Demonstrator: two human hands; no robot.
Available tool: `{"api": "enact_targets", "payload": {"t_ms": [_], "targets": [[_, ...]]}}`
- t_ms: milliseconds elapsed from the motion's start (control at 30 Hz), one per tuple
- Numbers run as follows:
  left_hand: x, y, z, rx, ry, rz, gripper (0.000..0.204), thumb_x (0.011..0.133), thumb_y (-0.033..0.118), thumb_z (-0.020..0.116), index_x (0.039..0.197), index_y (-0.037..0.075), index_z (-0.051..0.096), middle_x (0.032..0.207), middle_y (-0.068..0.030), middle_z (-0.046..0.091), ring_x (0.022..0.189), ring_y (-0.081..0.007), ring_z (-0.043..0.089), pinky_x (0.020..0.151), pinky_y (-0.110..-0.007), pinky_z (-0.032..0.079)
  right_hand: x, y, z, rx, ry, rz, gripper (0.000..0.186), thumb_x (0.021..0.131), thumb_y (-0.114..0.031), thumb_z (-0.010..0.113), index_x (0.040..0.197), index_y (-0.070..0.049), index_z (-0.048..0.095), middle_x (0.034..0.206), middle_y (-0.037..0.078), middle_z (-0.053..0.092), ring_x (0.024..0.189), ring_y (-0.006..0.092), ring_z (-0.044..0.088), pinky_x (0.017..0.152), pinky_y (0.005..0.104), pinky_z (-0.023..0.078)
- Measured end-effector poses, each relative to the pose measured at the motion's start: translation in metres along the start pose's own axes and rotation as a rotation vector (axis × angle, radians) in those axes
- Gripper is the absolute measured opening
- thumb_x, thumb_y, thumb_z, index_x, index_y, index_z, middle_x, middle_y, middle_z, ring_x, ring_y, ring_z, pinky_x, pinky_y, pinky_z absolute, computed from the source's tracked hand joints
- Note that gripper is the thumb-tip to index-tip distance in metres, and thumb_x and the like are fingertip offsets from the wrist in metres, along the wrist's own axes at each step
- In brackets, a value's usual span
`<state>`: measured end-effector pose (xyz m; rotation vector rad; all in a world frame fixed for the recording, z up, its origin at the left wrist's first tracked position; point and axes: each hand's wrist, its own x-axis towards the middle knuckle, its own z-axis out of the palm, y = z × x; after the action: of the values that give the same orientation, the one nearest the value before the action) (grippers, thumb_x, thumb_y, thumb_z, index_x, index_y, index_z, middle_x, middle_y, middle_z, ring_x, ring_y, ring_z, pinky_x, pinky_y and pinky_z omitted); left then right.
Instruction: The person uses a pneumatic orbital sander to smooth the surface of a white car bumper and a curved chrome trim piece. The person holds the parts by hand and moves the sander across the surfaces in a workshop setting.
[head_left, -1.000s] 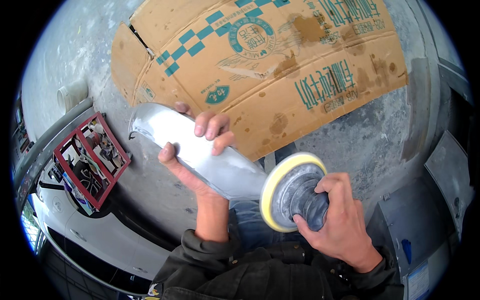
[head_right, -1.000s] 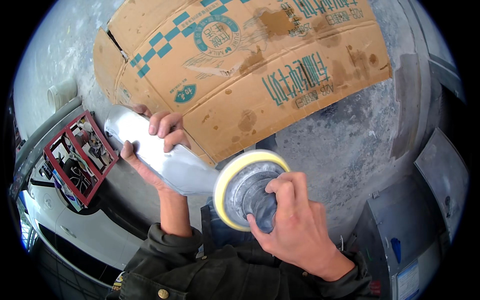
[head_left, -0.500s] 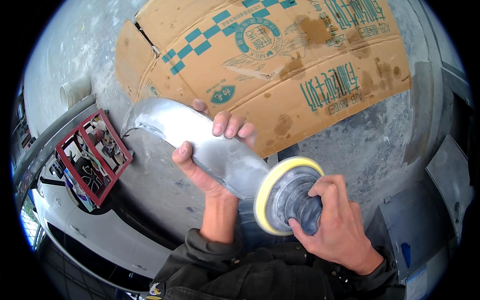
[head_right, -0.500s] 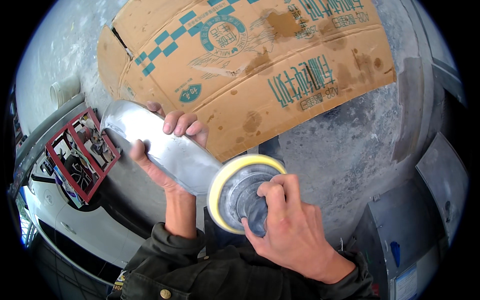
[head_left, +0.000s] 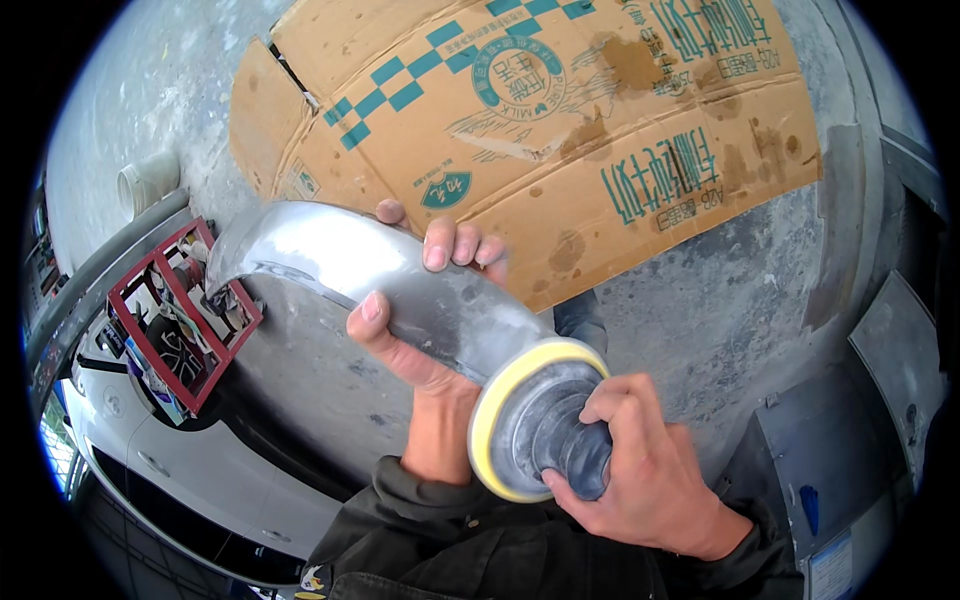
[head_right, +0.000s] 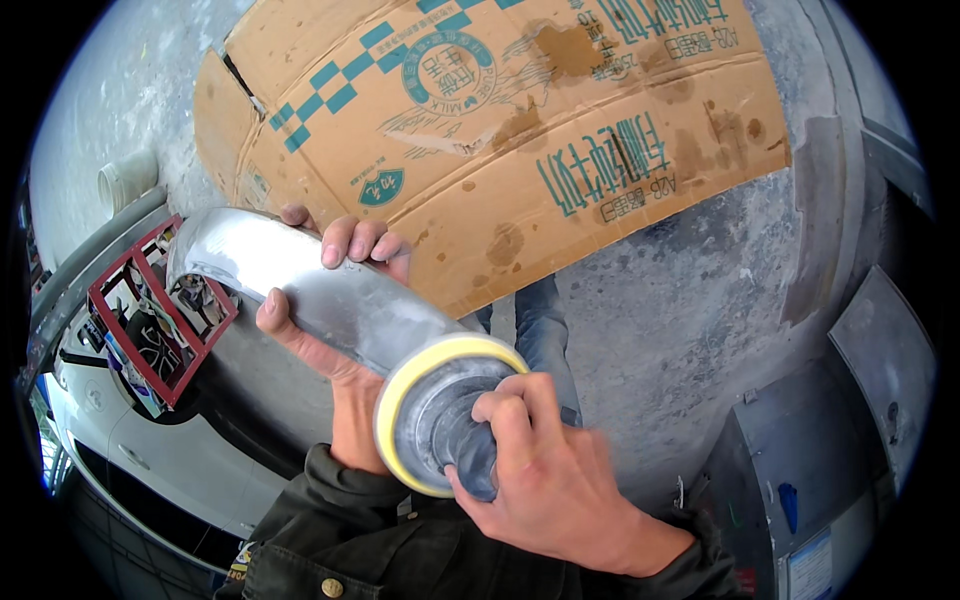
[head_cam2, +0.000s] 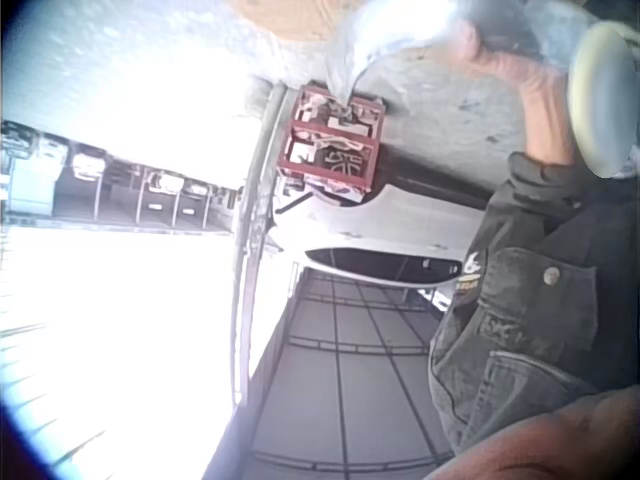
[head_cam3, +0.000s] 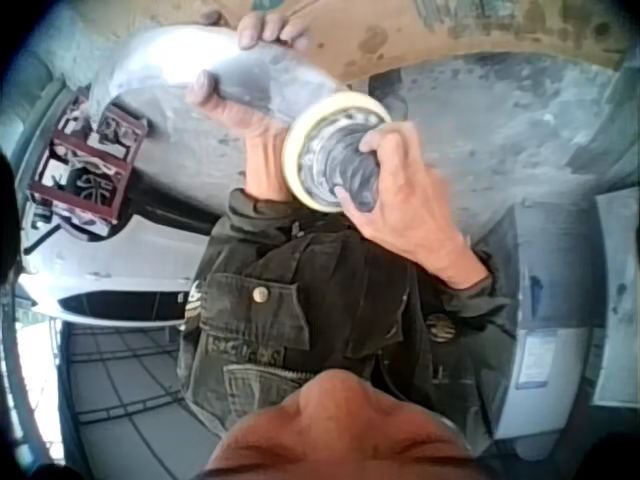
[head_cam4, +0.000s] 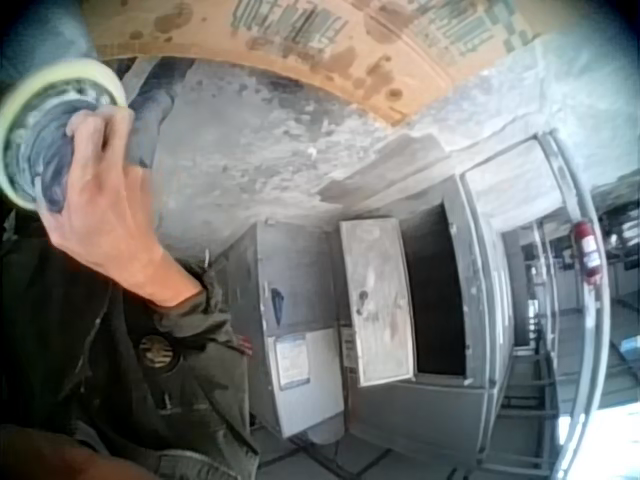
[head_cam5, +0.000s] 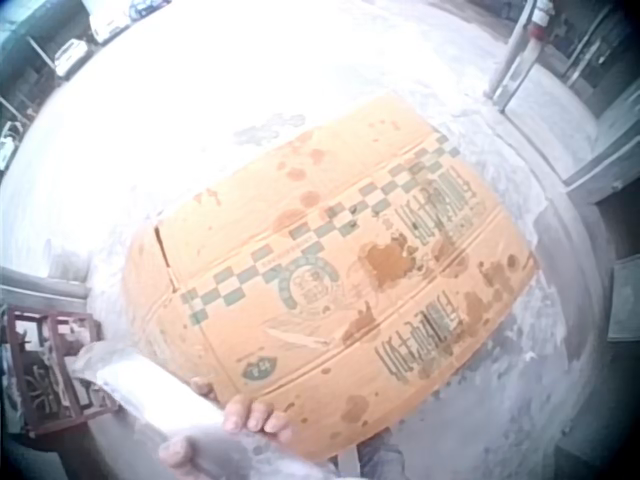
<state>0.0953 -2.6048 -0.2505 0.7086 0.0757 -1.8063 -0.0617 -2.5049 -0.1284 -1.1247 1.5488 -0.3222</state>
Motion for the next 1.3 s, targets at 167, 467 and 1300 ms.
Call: {"api": "enact_targets", "payload": {"t_ms": [167,467,1300], "targets": [[0.001,0.001,0.0,-0.008,0.0,-0.004,0.067,0.075,0.042,0.075,0.132,0.019,0.048,0.09,-0.0041,0.052,0.089,-0.0204,0.048,0.088,-0.038,0.042,0.0,-0.003,0.007,0.058,0.043,-0.024,0.058,0.074,-0.023,0.087,0.116,-0.006,0.051,0.113,0.013,0.055,0.07,0.0305,0.07,0.053,0.0384,0.056],[-0.001,0.003,-0.003,-0.024,-0.016,0.004,0.066,0.077,0.042,0.074,0.133,0.019,0.048,0.092,-0.0044,0.051,0.09,-0.0202,0.047,0.085,-0.037,0.042,0.003,-0.003,0.011,0.09,0.041,-0.05,0.058,0.075,-0.021,0.087,0.116,-0.005,0.05,0.114,0.015,0.053,0.075,0.0321,0.069,0.057,0.0396,0.058],[-0.001,0.0,0.0,-0.017,-0.019,-0.052,0.068,0.077,0.046,0.074,0.134,0.019,0.047,0.091,-0.004,0.05,0.088,-0.02,0.046,0.082,-0.038,0.043,0.0,0.007,0.005,0.005,0.09,-0.03,0.059,0.073,-0.018,0.088,0.117,-0.006,0.05,0.114,0.014,0.053,0.076,0.0325,0.07,0.06,0.0406,0.058]]}}
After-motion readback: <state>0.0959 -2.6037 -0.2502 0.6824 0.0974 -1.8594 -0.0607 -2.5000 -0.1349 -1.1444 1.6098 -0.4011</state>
